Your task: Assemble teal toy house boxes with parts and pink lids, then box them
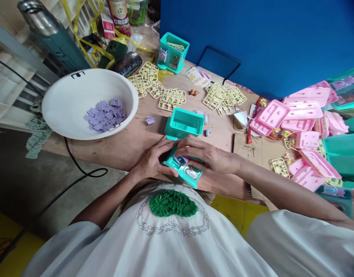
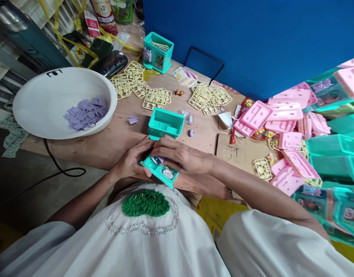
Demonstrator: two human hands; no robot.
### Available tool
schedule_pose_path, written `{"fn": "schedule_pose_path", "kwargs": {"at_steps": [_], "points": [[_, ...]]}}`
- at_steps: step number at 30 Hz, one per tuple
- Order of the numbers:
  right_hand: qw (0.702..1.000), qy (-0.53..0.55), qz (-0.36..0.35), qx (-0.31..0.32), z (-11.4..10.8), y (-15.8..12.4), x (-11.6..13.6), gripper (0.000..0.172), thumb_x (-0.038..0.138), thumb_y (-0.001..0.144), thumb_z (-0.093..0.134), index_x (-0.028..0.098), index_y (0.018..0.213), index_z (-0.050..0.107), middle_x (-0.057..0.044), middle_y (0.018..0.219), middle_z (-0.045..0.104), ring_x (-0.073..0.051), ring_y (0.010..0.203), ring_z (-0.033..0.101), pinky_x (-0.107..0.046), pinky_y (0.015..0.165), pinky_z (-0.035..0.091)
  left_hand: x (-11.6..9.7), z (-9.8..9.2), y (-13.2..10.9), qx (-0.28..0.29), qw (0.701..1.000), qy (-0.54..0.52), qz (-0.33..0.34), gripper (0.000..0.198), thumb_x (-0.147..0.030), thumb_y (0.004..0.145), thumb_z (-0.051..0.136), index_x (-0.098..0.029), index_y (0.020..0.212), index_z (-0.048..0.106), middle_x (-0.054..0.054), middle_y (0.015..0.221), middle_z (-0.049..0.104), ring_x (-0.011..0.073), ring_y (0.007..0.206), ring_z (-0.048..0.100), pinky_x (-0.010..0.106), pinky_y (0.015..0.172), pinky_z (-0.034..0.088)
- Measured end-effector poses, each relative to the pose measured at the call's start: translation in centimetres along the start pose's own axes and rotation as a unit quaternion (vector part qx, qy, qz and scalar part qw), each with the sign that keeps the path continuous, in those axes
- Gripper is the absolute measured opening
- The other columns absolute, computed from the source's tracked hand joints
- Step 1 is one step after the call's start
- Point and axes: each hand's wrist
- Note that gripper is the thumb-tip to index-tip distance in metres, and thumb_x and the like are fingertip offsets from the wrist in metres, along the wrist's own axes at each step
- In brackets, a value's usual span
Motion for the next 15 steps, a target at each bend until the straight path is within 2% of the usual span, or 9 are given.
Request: {"fn": "schedule_pose_path", "kwargs": {"at_steps": [3,7,12,15], "points": [[0.999,0.026,-0.019,0.004,-0.2,0.1,-0.2,0.034,0.026,0.110,0.050,0.014,0.139,0.061,-0.018,0.121,0.065,-0.025,0.122,0.058,-0.044,0.106,0.051,0.5,0.0,0.2,0.012,0.999,0.019,0.026,0.107,-0.082,0.065,0.080,-0.020,0.150,0.062,0.017,0.145,0.066,0.0410,0.141,0.055,0.055,0.127,0.035],[0.998,0.033,-0.029,0.038,-1.1,0.6,-0.4,0.030,0.023,0.109,0.052,0.012,0.133,0.066,-0.018,0.120,0.067,-0.025,0.121,0.057,-0.045,0.109,0.048,0.5,-0.5,0.4,0.024,0.997,0.058,0.053,0.106,-0.084,0.067,0.077,-0.020,0.150,0.061,0.017,0.141,0.068,0.0406,0.137,0.057,0.056,0.124,0.035],[0.997,0.042,-0.035,0.056,-2.2,1.0,-0.4,0.028,0.024,0.108,0.056,0.013,0.131,0.067,-0.017,0.119,0.068,-0.025,0.119,0.060,-0.044,0.107,0.051,0.2,-0.8,0.6,0.025,0.996,0.088,0.016,0.109,-0.091,0.065,0.071,-0.021,0.149,0.063,0.016,0.139,0.070,0.0406,0.131,0.060,0.056,0.119,0.038],[0.998,0.000,-0.040,0.050,-2.0,0.9,-0.2,0.030,0.026,0.108,0.055,0.013,0.133,0.064,-0.018,0.118,0.067,-0.026,0.118,0.061,-0.043,0.103,0.053,-0.1,-1.1,1.0,0.035,0.997,0.072,-0.018,0.107,-0.094,0.063,0.069,-0.023,0.143,0.068,0.015,0.137,0.071,0.0412,0.131,0.060,0.056,0.119,0.039]]}}
Point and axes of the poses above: each hand's wrist, its own y-axis towards the middle knuckle, its own z-axis out of the palm, x = y × z
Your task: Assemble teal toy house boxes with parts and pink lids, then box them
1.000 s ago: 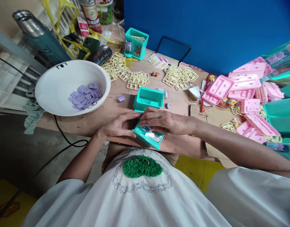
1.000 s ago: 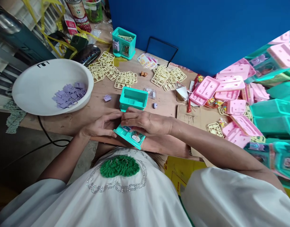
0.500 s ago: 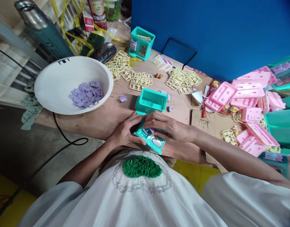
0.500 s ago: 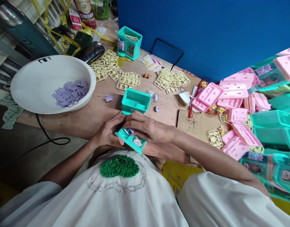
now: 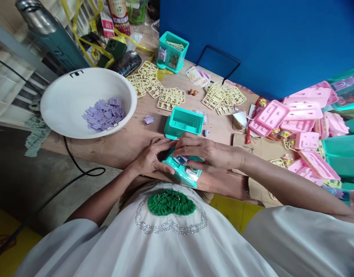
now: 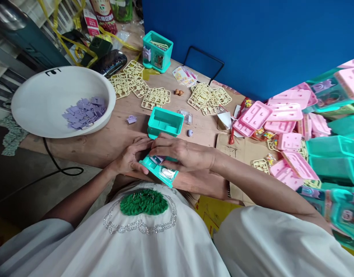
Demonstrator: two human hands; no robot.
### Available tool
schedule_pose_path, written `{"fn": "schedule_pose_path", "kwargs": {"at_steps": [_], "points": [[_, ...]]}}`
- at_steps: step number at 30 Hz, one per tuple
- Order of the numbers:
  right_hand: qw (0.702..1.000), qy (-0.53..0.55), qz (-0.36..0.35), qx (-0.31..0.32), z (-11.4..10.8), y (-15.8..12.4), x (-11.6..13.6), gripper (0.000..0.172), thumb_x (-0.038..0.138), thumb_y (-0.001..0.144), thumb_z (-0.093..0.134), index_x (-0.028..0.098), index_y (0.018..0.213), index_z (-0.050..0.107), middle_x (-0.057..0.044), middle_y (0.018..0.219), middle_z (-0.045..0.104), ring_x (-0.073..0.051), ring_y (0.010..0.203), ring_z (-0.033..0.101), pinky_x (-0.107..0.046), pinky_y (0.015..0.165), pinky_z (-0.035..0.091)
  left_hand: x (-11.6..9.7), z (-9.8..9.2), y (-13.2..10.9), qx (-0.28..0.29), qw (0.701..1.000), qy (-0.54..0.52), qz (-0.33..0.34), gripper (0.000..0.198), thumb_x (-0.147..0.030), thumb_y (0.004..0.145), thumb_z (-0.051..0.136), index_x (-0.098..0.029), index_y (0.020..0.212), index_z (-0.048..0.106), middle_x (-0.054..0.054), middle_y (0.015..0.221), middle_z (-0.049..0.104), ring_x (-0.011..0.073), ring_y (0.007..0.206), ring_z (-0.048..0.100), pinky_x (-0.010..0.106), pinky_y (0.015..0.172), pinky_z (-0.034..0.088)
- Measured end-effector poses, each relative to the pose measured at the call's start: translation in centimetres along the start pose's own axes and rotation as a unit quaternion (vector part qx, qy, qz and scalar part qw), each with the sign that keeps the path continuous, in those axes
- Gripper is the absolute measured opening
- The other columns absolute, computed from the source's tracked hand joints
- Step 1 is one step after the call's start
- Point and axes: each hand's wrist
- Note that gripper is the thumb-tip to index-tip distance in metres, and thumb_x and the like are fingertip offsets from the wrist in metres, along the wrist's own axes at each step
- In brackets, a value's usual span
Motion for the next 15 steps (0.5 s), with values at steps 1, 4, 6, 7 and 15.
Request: {"fn": "schedule_pose_path", "kwargs": {"at_steps": [1,4,6,7,15], "points": [[1.000,-0.023,0.007,-0.015,0.2,-0.1,0.1,0.030,0.026,0.108,0.055,0.013,0.134,0.063,-0.018,0.117,0.066,-0.026,0.116,0.061,-0.042,0.100,0.054,-0.2,0.0,0.0,0.004,1.000,-0.012,-0.007,0.101,-0.093,0.068,0.067,-0.023,0.142,0.069,0.015,0.137,0.071,0.0406,0.133,0.059,0.056,0.119,0.040],[0.989,-0.099,0.054,-0.098,1.5,-0.4,0.7,0.029,0.027,0.107,0.056,0.014,0.132,0.062,-0.015,0.109,0.064,-0.025,0.103,0.062,-0.038,0.088,0.056,-1.4,0.6,-0.5,-0.028,0.999,-0.022,-0.016,0.088,-0.084,0.084,0.062,-0.024,0.148,0.061,0.016,0.146,0.064,0.0381,0.140,0.055,0.055,0.121,0.041],[0.976,-0.137,0.084,-0.148,2.5,-0.5,1.1,0.027,0.026,0.106,0.057,0.015,0.130,0.061,-0.013,0.104,0.064,-0.024,0.097,0.062,-0.037,0.083,0.056,-2.3,1.7,-1.4,-0.082,0.996,0.010,-0.013,0.104,-0.080,0.077,0.075,-0.023,0.159,0.045,0.019,0.156,0.053,0.0397,0.145,0.050,0.057,0.124,0.038],[0.971,-0.148,0.095,-0.164,3.1,-0.5,1.3,0.026,0.026,0.106,0.057,0.015,0.130,0.060,-0.012,0.104,0.064,-0.024,0.096,0.062,-0.037,0.082,0.056,-2.8,2.5,-1.9,-0.112,0.993,0.034,-0.010,0.119,-0.079,0.068,0.083,-0.023,0.163,0.036,0.021,0.158,0.048,0.0414,0.146,0.048,0.059,0.125,0.037],[0.977,-0.099,0.107,-0.157,3.9,-0.5,1.5,0.023,0.023,0.108,0.052,0.016,0.128,0.059,-0.015,0.118,0.065,-0.026,0.109,0.062,-0.042,0.093,0.056,-4.3,6.4,-3.9,-0.191,0.979,0.064,-0.030,0.136,-0.050,0.066,0.094,-0.028,0.168,0.008,0.020,0.154,0.042,0.0422,0.142,0.049,0.063,0.118,0.045]]}}
Point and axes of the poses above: each hand's wrist, its own y-axis towards the middle knuckle, its own z-axis out of the palm, x = y × z
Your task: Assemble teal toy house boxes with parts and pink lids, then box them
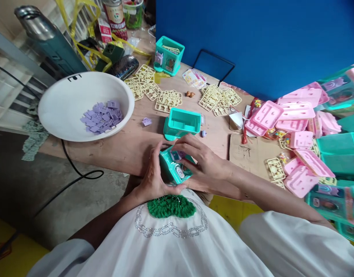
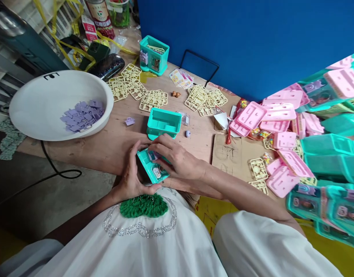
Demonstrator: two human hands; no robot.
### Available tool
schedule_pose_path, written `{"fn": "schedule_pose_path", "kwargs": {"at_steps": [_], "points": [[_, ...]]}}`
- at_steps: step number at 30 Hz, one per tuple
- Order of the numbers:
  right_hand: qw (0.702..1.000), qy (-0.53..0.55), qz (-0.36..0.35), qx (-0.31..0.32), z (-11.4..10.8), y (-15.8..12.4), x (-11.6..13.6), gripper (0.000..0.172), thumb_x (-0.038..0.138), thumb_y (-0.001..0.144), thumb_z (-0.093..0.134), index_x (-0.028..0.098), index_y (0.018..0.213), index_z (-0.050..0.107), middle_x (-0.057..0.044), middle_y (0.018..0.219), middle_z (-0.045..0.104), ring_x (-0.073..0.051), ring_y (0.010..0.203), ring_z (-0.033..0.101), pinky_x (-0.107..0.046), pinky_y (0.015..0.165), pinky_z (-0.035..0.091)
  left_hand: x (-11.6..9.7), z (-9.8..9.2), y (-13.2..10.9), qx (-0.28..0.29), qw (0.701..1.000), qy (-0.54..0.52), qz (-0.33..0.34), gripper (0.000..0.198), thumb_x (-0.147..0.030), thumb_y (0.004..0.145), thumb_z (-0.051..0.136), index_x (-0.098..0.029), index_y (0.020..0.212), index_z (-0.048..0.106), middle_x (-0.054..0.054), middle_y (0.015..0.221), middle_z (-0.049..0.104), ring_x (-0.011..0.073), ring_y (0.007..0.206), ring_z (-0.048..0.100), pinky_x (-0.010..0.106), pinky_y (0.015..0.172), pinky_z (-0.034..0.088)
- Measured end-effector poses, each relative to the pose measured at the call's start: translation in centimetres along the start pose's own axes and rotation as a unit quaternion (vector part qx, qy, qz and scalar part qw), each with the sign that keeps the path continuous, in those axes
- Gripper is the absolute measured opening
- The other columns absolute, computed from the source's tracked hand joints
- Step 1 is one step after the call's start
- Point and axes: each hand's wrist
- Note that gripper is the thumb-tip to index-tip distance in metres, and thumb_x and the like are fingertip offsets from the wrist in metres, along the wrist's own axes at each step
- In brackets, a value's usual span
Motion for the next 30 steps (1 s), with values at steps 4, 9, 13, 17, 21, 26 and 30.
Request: {"fn": "schedule_pose_path", "kwargs": {"at_steps": [4,9,13,17,21,26,30], "points": [[0.999,0.024,-0.021,0.039,-0.7,0.3,-0.6,0.027,0.026,0.109,0.051,0.014,0.131,0.059,-0.017,0.121,0.064,-0.027,0.114,0.060,-0.045,0.098,0.053,0.2,0.3,0.1,-0.003,1.000,-0.022,0.003,0.135,-0.046,0.065,0.094,-0.030,0.167,0.008,0.019,0.154,0.041,0.0426,0.142,0.048,0.064,0.118,0.045],[0.995,0.043,-0.058,0.065,-1.0,0.7,-1.4,0.030,0.025,0.108,0.052,0.011,0.134,0.058,-0.019,0.120,0.064,-0.027,0.115,0.058,-0.046,0.100,0.052,0.7,0.5,0.0,-0.008,0.999,-0.032,0.007,0.131,-0.046,0.066,0.092,-0.033,0.167,0.009,0.017,0.154,0.041,0.0426,0.144,0.046,0.065,0.119,0.043],[0.994,0.042,-0.081,0.061,-1.0,0.9,-1.6,0.030,0.024,0.109,0.050,0.012,0.136,0.056,-0.019,0.122,0.064,-0.028,0.117,0.059,-0.049,0.101,0.052,1.1,0.5,-0.2,-0.003,0.999,-0.034,-0.002,0.138,-0.037,0.060,0.095,-0.031,0.167,0.009,0.019,0.159,0.037,0.0444,0.146,0.043,0.065,0.120,0.040],[0.995,0.057,-0.049,0.073,-1.4,1.1,-1.4,0.029,0.030,0.108,0.055,0.014,0.131,0.057,-0.018,0.118,0.064,-0.027,0.113,0.060,-0.047,0.098,0.053,1.0,0.4,-0.1,0.002,1.000,-0.030,-0.006,0.141,-0.031,0.055,0.096,-0.028,0.167,0.010,0.020,0.155,0.040,0.0448,0.142,0.047,0.065,0.118,0.042],[0.994,0.053,-0.040,0.083,-1.6,1.2,-1.1,0.028,0.030,0.107,0.055,0.014,0.131,0.057,-0.017,0.120,0.064,-0.027,0.114,0.059,-0.046,0.099,0.053,1.0,0.4,0.0,-0.003,1.000,-0.026,-0.012,0.139,-0.032,0.054,0.096,-0.027,0.166,0.014,0.019,0.153,0.042,0.0440,0.141,0.048,0.064,0.118,0.042],[0.992,0.057,-0.079,0.079,-1.2,1.2,-1.5,0.028,0.026,0.109,0.051,0.014,0.133,0.056,-0.018,0.122,0.065,-0.027,0.118,0.059,-0.050,0.103,0.051,1.4,0.6,-0.3,-0.008,1.000,-0.004,-0.011,0.145,-0.031,0.050,0.098,-0.027,0.166,0.011,0.021,0.160,0.036,0.0472,0.148,0.041,0.065,0.122,0.038],[0.990,0.057,-0.085,0.094,-1.1,1.4,-1.7,0.029,0.025,0.108,0.052,0.010,0.133,0.057,-0.020,0.124,0.065,-0.028,0.117,0.058,-0.051,0.102,0.052,1.5,0.6,-0.4,-0.005,1.000,-0.004,-0.012,0.144,-0.031,0.052,0.097,-0.029,0.167,0.010,0.021,0.164,0.033,0.0484,0.151,0.038,0.067,0.123,0.036]]}}
Point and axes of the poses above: each hand's wrist, its own y-axis towards the middle knuckle, its own z-axis out of the palm, x = y × z
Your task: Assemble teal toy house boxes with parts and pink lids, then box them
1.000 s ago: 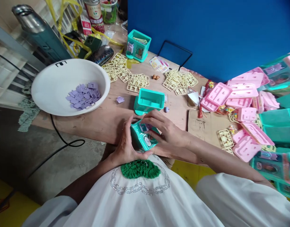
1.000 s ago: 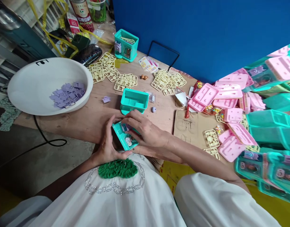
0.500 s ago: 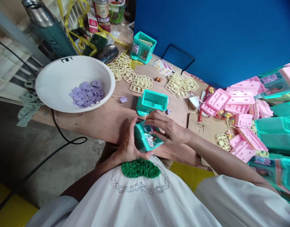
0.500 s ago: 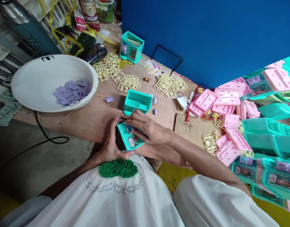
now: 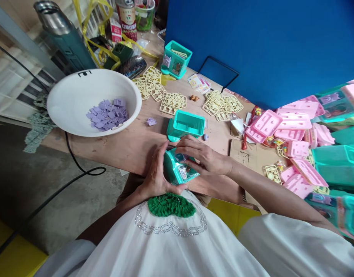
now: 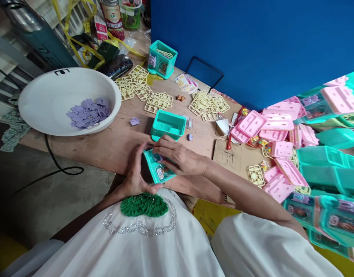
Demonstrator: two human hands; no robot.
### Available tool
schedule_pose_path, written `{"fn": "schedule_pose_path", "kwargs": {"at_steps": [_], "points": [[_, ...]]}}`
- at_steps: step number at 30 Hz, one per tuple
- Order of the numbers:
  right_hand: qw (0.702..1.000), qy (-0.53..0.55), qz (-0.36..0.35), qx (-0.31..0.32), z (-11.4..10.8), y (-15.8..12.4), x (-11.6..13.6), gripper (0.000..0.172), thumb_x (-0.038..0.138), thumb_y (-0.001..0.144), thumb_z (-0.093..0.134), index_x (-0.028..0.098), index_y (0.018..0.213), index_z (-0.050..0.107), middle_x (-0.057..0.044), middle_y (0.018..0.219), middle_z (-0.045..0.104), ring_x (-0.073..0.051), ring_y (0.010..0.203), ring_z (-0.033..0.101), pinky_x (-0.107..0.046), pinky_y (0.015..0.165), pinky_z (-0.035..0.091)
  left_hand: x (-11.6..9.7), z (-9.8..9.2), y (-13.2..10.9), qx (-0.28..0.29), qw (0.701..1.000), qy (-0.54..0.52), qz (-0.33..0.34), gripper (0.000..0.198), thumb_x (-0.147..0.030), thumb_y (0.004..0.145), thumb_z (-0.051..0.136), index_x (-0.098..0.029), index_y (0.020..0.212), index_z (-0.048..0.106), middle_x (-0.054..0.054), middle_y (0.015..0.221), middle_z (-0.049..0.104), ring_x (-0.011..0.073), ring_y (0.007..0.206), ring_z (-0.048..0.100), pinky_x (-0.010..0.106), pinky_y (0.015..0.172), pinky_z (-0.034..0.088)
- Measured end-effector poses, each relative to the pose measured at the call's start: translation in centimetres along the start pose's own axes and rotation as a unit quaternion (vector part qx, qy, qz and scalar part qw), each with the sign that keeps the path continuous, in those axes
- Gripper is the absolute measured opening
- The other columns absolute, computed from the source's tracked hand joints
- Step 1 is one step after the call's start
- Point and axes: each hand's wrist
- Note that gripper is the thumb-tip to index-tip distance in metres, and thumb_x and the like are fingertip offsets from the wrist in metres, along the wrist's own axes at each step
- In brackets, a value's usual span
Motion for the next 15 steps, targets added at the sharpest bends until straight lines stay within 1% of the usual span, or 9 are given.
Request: {"fn": "schedule_pose_path", "kwargs": {"at_steps": [3,6,8,12,15], "points": [[1.000,-0.006,0.012,0.002,-0.2,-0.1,0.2,0.031,0.027,0.108,0.054,0.010,0.134,0.060,-0.019,0.122,0.064,-0.028,0.117,0.059,-0.049,0.100,0.053,-0.3,-0.1,0.1,-0.004,1.000,-0.013,-0.001,0.140,-0.035,0.055,0.095,-0.031,0.167,0.012,0.019,0.162,0.035,0.0473,0.149,0.040,0.067,0.122,0.037],[0.999,-0.032,0.037,-0.021,-0.2,-0.7,0.5,0.036,0.027,0.108,0.054,0.014,0.141,0.060,-0.018,0.123,0.062,-0.026,0.118,0.058,-0.046,0.098,0.054,-0.6,-0.3,0.3,0.005,1.000,-0.015,0.001,0.138,-0.039,0.059,0.095,-0.030,0.167,0.011,0.019,0.158,0.039,0.0455,0.144,0.046,0.067,0.120,0.040],[0.997,-0.044,0.051,-0.031,0.0,-1.0,0.6,0.039,0.027,0.109,0.053,0.016,0.146,0.058,-0.017,0.125,0.062,-0.026,0.117,0.058,-0.046,0.097,0.055,-0.6,-0.4,0.4,0.008,1.000,-0.012,0.007,0.137,-0.042,0.060,0.096,-0.029,0.167,0.010,0.020,0.157,0.039,0.0458,0.144,0.046,0.067,0.120,0.040],[0.997,-0.068,0.038,-0.004,0.0,-0.8,0.8,0.038,0.026,0.110,0.048,0.015,0.145,0.059,-0.018,0.123,0.063,-0.028,0.114,0.057,-0.050,0.096,0.055,-0.5,-0.4,0.4,0.002,1.000,-0.008,0.021,0.135,-0.049,0.062,0.095,-0.031,0.167,0.011,0.020,0.159,0.039,0.0468,0.146,0.044,0.068,0.121,0.039],[0.993,-0.116,0.032,0.015,-0.1,-0.4,1.1,0.042,0.022,0.110,0.045,0.012,0.150,0.054,-0.019,0.120,0.064,-0.030,0.112,0.055,-0.051,0.094,0.055,-0.4,-0.3,0.3,0.001,1.000,0.003,0.021,0.135,-0.049,0.063,0.094,-0.029,0.167,0.010,0.021,0.160,0.037,0.0474,0.149,0.041,0.068,0.122,0.038]]}}
Point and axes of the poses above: each hand's wrist, its own y-axis towards the middle knuckle, its own z-axis out of the palm, x = y × z
